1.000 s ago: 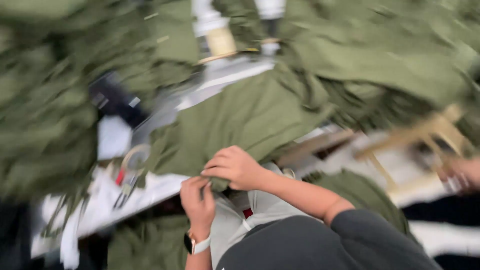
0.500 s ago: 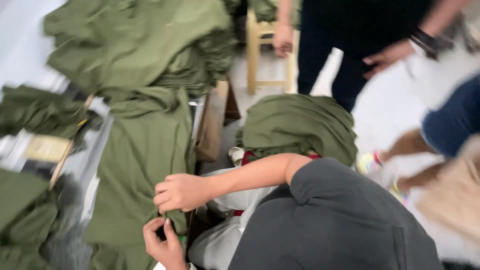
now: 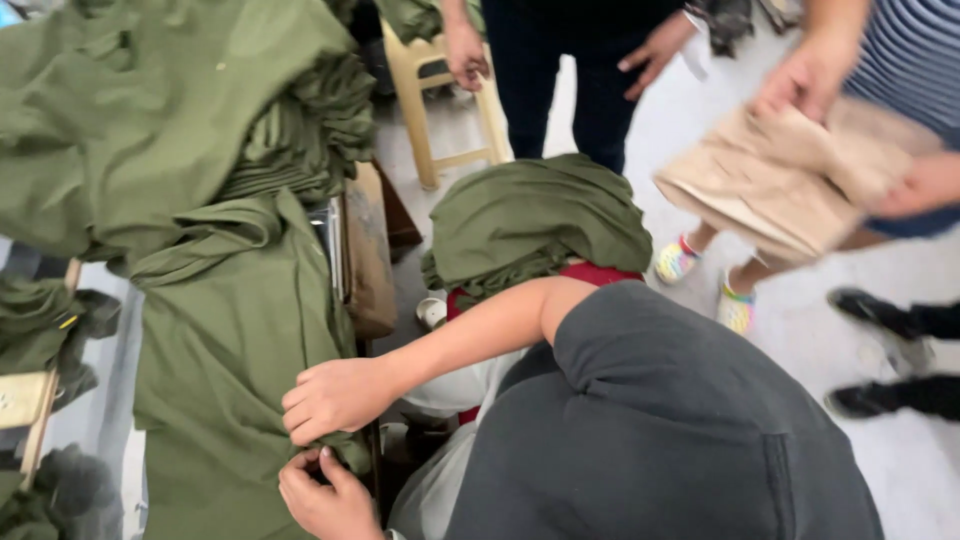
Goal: Inspecting olive green t-shirts for loose threads and trimming them by hand at a work table.
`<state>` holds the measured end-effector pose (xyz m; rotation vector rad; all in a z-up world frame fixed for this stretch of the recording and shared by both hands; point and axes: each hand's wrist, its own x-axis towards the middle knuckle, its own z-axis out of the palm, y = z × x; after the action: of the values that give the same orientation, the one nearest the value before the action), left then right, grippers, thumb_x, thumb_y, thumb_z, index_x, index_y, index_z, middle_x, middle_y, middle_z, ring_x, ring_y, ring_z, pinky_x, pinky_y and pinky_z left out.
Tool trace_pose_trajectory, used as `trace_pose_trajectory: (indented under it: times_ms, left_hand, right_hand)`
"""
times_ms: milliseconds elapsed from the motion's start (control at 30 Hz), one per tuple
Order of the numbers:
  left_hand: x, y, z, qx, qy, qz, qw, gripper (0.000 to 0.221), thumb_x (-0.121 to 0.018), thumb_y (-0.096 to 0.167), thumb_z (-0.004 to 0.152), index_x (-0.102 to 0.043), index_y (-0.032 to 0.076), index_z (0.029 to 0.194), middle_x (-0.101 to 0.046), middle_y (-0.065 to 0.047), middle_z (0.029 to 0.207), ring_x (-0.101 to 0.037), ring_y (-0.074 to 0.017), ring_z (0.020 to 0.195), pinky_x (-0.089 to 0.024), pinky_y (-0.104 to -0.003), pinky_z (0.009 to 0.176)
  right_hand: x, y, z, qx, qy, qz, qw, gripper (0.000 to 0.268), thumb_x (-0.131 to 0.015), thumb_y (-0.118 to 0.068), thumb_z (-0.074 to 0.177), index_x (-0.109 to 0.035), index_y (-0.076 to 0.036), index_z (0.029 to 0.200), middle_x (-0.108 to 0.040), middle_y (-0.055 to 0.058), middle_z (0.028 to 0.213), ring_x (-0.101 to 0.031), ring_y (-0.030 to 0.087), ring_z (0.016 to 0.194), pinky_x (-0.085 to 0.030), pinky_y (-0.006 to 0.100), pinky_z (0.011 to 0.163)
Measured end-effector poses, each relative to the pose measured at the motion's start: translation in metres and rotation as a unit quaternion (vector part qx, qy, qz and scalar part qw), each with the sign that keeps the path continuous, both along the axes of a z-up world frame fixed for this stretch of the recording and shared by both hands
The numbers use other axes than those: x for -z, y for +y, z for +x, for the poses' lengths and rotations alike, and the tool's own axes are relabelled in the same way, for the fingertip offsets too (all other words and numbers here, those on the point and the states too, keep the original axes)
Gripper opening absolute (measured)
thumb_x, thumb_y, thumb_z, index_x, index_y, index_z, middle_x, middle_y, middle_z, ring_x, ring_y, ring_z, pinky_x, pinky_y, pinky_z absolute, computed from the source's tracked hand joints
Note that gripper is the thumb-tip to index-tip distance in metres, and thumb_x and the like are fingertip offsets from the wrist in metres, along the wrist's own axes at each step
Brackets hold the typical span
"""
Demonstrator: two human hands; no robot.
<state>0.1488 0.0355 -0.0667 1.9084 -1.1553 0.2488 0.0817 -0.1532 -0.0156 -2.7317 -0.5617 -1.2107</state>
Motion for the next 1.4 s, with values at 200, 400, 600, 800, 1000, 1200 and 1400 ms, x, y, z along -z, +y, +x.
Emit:
trace_pose_trajectory:
  times_ms: [200,400,600,800,1000,1200,1400]
  left_hand:
    - [-0.007,0.0,0.0,0.0,-0.007,0.009,1.0,0.013,-0.064,0.006,0.1,-0.055,-0.004,0.101,-0.058,-0.025,0.096,-0.053,-0.049,0.091,-0.039,-0.056,0.082]
    - [0.0,0.0,0.004,-0.019,-0.009,0.008,1.0,0.013,-0.067,-0.002,0.098,-0.055,-0.004,0.1,-0.059,-0.021,0.096,-0.055,-0.0478,0.093,-0.041,-0.056,0.081]
    - [-0.002,0.003,0.002,-0.012,0.0,-0.009,1.0,0.013,-0.066,0.002,0.099,-0.055,-0.003,0.101,-0.059,-0.022,0.098,-0.054,-0.0458,0.093,-0.041,-0.053,0.087]
    - [-0.003,0.008,0.003,0.012,0.064,-0.028,0.997,0.009,-0.063,0.005,0.104,-0.055,0.0,0.106,-0.061,-0.017,0.102,-0.058,-0.0379,0.093,-0.044,-0.047,0.083]
    - [-0.013,0.008,-0.004,0.0,0.075,-0.023,0.997,0.01,-0.061,0.001,0.103,-0.052,0.0,0.104,-0.063,-0.017,0.106,-0.06,-0.0377,0.094,-0.044,-0.046,0.079]
    - [-0.015,0.01,-0.006,0.009,0.069,-0.034,0.997,0.008,-0.061,-0.003,0.101,-0.054,-0.001,0.103,-0.064,-0.017,0.105,-0.061,-0.0354,0.095,-0.047,-0.044,0.081]
    - [-0.013,0.011,-0.004,0.003,0.071,-0.032,0.997,0.009,-0.063,-0.003,0.101,-0.054,0.0,0.102,-0.064,-0.015,0.104,-0.06,-0.0333,0.093,-0.047,-0.043,0.08]
  right_hand:
    - [0.014,0.006,0.01,0.008,0.01,0.02,1.0,0.015,-0.04,-0.012,0.101,-0.05,-0.013,0.09,-0.054,0.002,0.078,-0.055,0.025,0.077,-0.038,0.039,0.061]
    - [0.026,0.01,0.011,0.05,0.051,0.028,0.997,0.009,-0.051,-0.005,0.091,-0.046,-0.012,0.092,-0.052,0.005,0.073,-0.057,0.028,0.075,-0.04,0.041,0.061]
    - [0.014,0.015,-0.006,0.08,0.032,0.018,0.996,0.008,-0.053,-0.007,0.089,-0.049,-0.013,0.091,-0.057,0.001,0.082,-0.054,0.024,0.086,-0.038,0.038,0.061]
    - [0.014,0.016,-0.014,0.045,-0.015,0.034,0.998,0.015,-0.05,0.003,0.093,-0.055,-0.011,0.092,-0.062,-0.001,0.101,-0.054,0.023,0.1,-0.041,0.035,0.07]
    - [0.012,0.02,-0.015,0.06,-0.028,0.005,0.998,0.022,-0.053,0.008,0.084,-0.054,-0.012,0.092,-0.058,-0.001,0.097,-0.053,0.023,0.095,-0.035,0.036,0.064]
    - [0.009,0.024,-0.016,0.051,-0.047,-0.003,0.998,0.022,-0.051,0.008,0.084,-0.054,-0.013,0.09,-0.056,-0.001,0.092,-0.051,0.023,0.093,-0.036,0.036,0.066]
    - [0.012,0.023,-0.013,0.039,-0.041,0.0,0.998,0.023,-0.053,0.009,0.084,-0.056,-0.013,0.091,-0.057,-0.002,0.094,-0.052,0.023,0.094,-0.037,0.036,0.066]
